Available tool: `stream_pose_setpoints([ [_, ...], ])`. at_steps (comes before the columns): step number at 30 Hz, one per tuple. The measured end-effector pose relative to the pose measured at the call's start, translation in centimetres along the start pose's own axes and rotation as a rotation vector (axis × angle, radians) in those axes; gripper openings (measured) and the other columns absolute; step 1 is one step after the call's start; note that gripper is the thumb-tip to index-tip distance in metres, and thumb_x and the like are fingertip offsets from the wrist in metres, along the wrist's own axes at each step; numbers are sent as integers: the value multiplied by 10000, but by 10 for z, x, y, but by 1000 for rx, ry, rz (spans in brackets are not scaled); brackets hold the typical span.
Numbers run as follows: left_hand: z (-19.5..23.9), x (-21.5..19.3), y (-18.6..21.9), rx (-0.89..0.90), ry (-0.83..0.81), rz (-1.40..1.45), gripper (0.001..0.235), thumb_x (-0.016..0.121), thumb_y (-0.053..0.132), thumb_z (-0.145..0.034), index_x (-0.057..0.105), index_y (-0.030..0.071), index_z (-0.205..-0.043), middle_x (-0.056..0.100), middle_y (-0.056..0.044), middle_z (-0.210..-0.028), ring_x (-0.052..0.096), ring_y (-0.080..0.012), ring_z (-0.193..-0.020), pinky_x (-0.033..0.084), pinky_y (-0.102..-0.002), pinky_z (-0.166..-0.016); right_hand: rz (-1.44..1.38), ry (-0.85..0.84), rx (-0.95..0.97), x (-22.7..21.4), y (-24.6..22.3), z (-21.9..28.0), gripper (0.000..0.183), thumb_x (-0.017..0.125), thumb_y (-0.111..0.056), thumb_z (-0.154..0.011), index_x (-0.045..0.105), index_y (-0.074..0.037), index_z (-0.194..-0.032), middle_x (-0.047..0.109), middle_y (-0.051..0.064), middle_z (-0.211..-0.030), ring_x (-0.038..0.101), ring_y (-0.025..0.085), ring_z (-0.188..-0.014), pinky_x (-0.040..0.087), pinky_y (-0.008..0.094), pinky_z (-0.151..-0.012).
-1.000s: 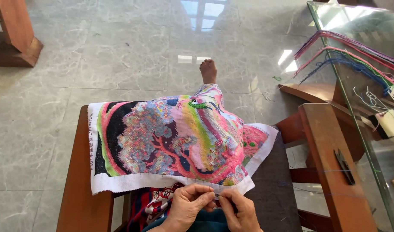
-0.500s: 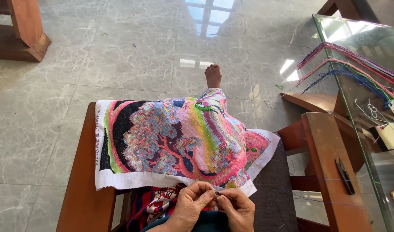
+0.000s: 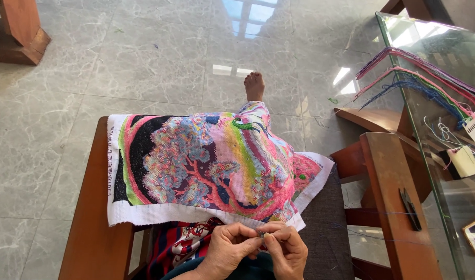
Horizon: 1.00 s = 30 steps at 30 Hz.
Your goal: A person is cross-stitching a colorful pattern on a canvas using a needle and thread.
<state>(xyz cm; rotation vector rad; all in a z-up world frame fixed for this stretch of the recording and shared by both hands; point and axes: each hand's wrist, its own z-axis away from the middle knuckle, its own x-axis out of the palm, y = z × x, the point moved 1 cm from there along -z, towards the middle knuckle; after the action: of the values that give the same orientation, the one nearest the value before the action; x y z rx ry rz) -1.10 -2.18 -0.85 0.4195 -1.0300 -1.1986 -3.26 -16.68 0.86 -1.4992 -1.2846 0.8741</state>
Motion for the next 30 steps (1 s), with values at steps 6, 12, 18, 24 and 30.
stream_pose_setpoints([
  [6, 1, 0, 1, 0, -18, 8, 131, 906, 5, -769, 796, -48, -816, 791, -175, -676, 693, -189, -518, 619, -286, -518, 8, 29, 0, 4, -3, 0, 128, 643, -50, -934, 586, -67, -821, 778, 207, -908, 729, 282, -891, 595, 338, -760],
  [12, 2, 1, 2, -8, -14, 25, 132, 905, -7, -768, 790, -55, -812, 785, -177, -672, 690, -191, -522, 616, -293, -519, 30, 36, -33, 6, -6, -1, 132, 648, -49, -923, 588, -65, -806, 774, 193, -882, 739, 286, -874, 587, 382, -815],
  [18, 1, 1, 0, -1, -3, 1, 124, 903, -12, -771, 786, -45, -798, 776, -169, -660, 698, -191, -524, 625, -292, -518, 97, 26, -84, 5, -3, -2, 135, 657, -49, -917, 580, -83, -811, 780, 175, -879, 742, 267, -858, 586, 378, -831],
  [24, 2, 3, 2, 2, 20, -10, 135, 917, -8, -762, 786, -38, -775, 771, -155, -647, 688, -180, -518, 615, -284, -513, 183, 17, -147, 7, -7, -3, 143, 641, -33, -909, 559, -99, -812, 796, 157, -881, 745, 264, -825, 586, 397, -833],
  [30, 0, 0, -2, 19, 4, -31, 125, 916, 13, -771, 798, -28, -781, 766, -143, -637, 675, -169, -512, 605, -274, -516, 198, 2, -166, 7, -10, -4, 137, 645, -27, -910, 567, -98, -823, 795, 148, -883, 746, 259, -826, 592, 393, -836],
])
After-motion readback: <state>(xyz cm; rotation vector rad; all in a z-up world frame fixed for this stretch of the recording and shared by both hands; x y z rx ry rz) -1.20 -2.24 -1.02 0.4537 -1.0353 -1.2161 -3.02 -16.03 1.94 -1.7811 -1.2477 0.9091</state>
